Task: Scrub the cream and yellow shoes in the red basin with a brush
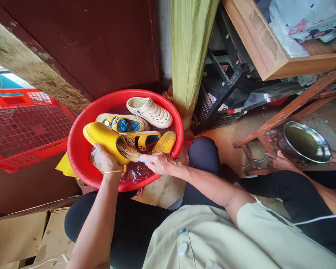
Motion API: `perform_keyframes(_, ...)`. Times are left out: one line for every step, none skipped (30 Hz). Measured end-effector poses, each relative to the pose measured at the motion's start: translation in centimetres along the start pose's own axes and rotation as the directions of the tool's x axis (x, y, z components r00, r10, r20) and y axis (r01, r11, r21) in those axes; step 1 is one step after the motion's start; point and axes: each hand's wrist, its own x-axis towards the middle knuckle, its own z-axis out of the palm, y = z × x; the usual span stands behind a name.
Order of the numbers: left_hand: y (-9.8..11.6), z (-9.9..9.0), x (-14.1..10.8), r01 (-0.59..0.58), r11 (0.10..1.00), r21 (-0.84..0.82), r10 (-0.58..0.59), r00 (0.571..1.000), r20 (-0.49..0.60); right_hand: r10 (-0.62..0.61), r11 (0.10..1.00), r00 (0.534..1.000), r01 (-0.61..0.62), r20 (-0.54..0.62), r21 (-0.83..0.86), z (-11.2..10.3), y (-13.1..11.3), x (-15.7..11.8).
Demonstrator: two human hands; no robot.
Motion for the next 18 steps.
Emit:
perform_keyframes(-0.1,0.5,-0.4,-0.068,0.998,-0.014,0.066,0.993,-0.095,0.002,1.0,1.0,-0.001,-0.02,0.026,0.3,-0.2,0.7)
perform_keyframes(-0.2,1.0,-0.8,-0.099,0.995,-0.027,0.093,0.983,-0.159,-0.002,0.999,0.999,0.004,-0.04,0.052,0.6,-0.3,1.4)
perform_keyframes(-0.2,1.5,-1.2,-0.08,0.996,-0.038,0.072,0.981,-0.183,-0.01,0.997,0.998,0.014,-0.056,0.077,0.9,-0.5,2.0)
perform_keyframes(-0.3,1.8,-1.5,-0.037,0.998,-0.046,0.028,0.983,-0.182,-0.019,0.995,0.998,0.026,-0.066,0.098,1.1,-0.6,2.5)
perform_keyframes(-0.4,2.1,-1.8,0.004,0.999,-0.049,-0.013,0.982,-0.186,-0.029,0.993,0.997,0.036,-0.067,0.116,1.2,-0.6,2.8)
perform_keyframes(-0.4,2.2,-1.9,0.041,0.998,-0.048,-0.049,0.982,-0.184,-0.037,0.991,0.997,0.045,-0.061,0.129,1.2,-0.7,3.0)
perform_keyframes(-0.4,2.1,-1.9,0.063,0.997,-0.047,-0.07,0.981,-0.179,-0.044,0.989,0.998,0.051,-0.048,0.138,1.1,-0.7,3.0)
perform_keyframes(-0.4,2.0,-1.8,0.066,0.997,-0.042,-0.072,0.982,-0.175,-0.05,0.988,0.998,0.054,-0.03,0.142,0.8,-0.6,2.9)
perform_keyframes(-0.4,1.7,-1.6,0.049,0.998,-0.034,-0.054,0.983,-0.177,-0.055,0.988,0.998,0.056,-0.008,0.142,0.5,-0.6,2.7)
perform_keyframes(-0.3,1.3,-1.4,0.029,0.999,-0.021,-0.032,0.984,-0.178,-0.061,0.988,0.998,0.058,0.018,0.14,0.1,-0.5,2.3)
perform_keyframes(-0.3,0.9,-1.2,0.008,1.0,-0.005,-0.009,0.982,-0.19,-0.064,0.989,0.997,0.057,0.046,0.136,-0.3,-0.4,1.9)
perform_keyframes(-0.3,0.6,-0.9,-0.01,1.0,0.015,0.012,0.978,-0.21,-0.064,0.99,0.995,0.054,0.075,0.129,-0.8,-0.3,1.5)
perform_keyframes(-0.2,0.3,-0.7,-0.019,0.999,0.04,0.028,0.971,-0.239,-0.06,0.992,0.993,0.047,0.105,0.121,-1.2,-0.2,1.1)
perform_keyframes(-0.1,0.1,-0.6,-0.017,0.997,0.07,0.036,0.962,-0.271,-0.054,0.993,0.989,0.039,0.136,0.11,-1.6,-0.1,0.6)
perform_keyframes(0.0,0.0,-0.4,-0.013,0.994,0.104,0.045,0.951,-0.305,-0.046,0.995,0.985,0.03,0.164,0.099,-2.0,0.0,0.2)
perform_keyframes(0.1,-0.1,-0.3,-0.013,0.99,0.143,0.061,0.94,-0.336,-0.038,0.996,0.981,0.022,0.189,0.087,-2.4,0.2,-0.1)
perform_keyframes(0.2,-0.2,-0.2,-0.02,0.983,0.183,0.086,0.927,-0.365,-0.033,0.997,0.978,0.018,0.208,0.076,-2.8,0.4,-0.5)
perform_keyframes(0.4,-0.3,-0.2,-0.025,0.975,0.222,0.111,0.917,-0.383,-0.032,0.998,0.974,0.018,0.225,0.067,-3.2,0.6,-0.8)
